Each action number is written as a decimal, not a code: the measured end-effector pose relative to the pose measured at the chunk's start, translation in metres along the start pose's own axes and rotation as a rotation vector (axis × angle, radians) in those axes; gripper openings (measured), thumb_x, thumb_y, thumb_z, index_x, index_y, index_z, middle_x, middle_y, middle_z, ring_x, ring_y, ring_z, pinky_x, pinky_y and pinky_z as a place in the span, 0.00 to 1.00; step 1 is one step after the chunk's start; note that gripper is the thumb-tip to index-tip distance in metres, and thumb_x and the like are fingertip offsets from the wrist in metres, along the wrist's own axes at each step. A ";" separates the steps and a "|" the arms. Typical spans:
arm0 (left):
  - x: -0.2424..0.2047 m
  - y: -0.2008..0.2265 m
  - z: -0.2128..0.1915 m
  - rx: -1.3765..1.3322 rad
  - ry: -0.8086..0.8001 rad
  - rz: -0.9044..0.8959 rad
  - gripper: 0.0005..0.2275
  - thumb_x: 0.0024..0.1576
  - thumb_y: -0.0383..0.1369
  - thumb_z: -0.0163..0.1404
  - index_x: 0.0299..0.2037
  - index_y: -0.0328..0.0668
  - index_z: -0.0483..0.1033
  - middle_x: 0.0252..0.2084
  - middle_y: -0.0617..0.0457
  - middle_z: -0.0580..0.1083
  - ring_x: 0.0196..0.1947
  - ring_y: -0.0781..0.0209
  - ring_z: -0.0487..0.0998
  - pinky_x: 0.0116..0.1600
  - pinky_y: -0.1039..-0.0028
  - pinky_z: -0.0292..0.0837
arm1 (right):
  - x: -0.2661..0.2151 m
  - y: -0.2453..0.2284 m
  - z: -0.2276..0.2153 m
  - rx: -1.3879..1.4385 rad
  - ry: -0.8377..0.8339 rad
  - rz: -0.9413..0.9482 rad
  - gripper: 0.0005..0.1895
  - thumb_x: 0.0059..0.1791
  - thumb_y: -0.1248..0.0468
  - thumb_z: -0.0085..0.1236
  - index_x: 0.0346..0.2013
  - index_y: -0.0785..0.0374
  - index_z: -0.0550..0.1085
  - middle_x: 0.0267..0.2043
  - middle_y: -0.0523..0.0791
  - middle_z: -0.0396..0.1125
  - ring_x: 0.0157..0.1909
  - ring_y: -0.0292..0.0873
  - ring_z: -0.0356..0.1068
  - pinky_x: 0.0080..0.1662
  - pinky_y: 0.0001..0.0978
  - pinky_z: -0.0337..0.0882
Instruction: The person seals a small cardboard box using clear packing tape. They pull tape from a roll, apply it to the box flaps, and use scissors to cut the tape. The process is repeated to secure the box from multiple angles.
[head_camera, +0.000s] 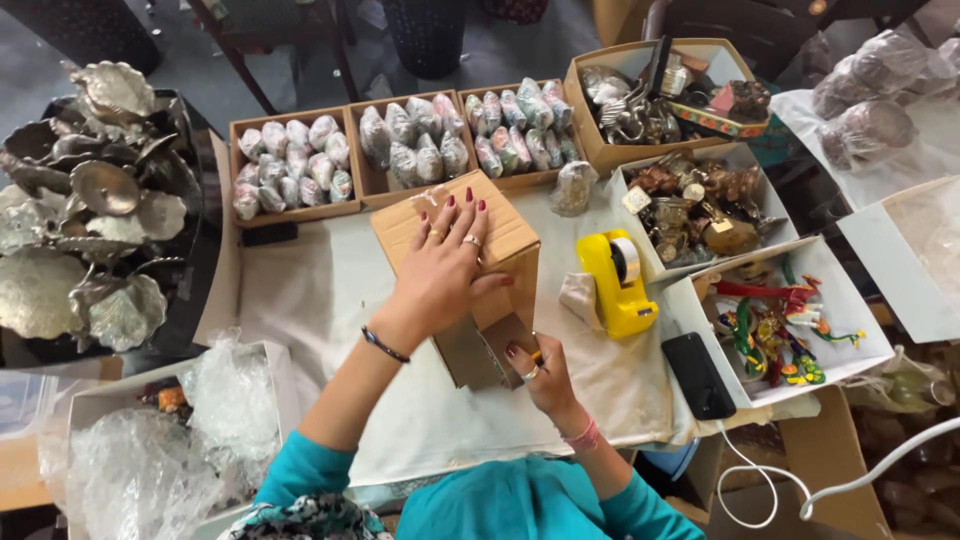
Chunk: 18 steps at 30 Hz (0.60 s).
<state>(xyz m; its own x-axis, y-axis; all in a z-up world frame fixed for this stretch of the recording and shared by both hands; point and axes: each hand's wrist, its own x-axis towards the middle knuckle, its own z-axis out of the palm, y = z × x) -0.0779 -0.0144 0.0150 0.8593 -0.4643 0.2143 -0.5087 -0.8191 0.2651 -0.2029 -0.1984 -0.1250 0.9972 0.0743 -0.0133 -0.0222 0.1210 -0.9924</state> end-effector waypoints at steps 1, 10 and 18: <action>-0.002 -0.010 0.004 0.002 0.001 -0.010 0.44 0.50 0.57 0.54 0.69 0.31 0.57 0.70 0.39 0.60 0.71 0.41 0.56 0.69 0.49 0.46 | 0.002 0.005 -0.001 0.001 -0.009 0.003 0.18 0.52 0.54 0.56 0.35 0.69 0.74 0.28 0.43 0.72 0.27 0.33 0.70 0.31 0.26 0.70; -0.004 -0.028 0.001 -0.092 0.009 0.134 0.37 0.58 0.58 0.48 0.71 0.41 0.60 0.74 0.45 0.59 0.74 0.42 0.54 0.72 0.51 0.45 | 0.009 0.013 0.003 -0.183 0.050 -0.110 0.16 0.53 0.56 0.59 0.32 0.67 0.74 0.25 0.41 0.65 0.27 0.29 0.61 0.29 0.24 0.62; -0.010 0.001 -0.014 0.194 0.181 -0.001 0.47 0.39 0.62 0.60 0.67 0.42 0.65 0.68 0.44 0.66 0.71 0.41 0.59 0.71 0.44 0.43 | 0.012 -0.013 0.006 0.042 -0.006 -0.004 0.14 0.52 0.57 0.57 0.35 0.68 0.75 0.26 0.43 0.71 0.24 0.33 0.70 0.28 0.26 0.71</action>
<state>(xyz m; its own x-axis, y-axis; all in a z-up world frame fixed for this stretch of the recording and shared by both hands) -0.0877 -0.0062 0.0264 0.8278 -0.4098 0.3831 -0.4732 -0.8769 0.0844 -0.1913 -0.1927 -0.1117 0.9968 0.0793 -0.0083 -0.0211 0.1625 -0.9865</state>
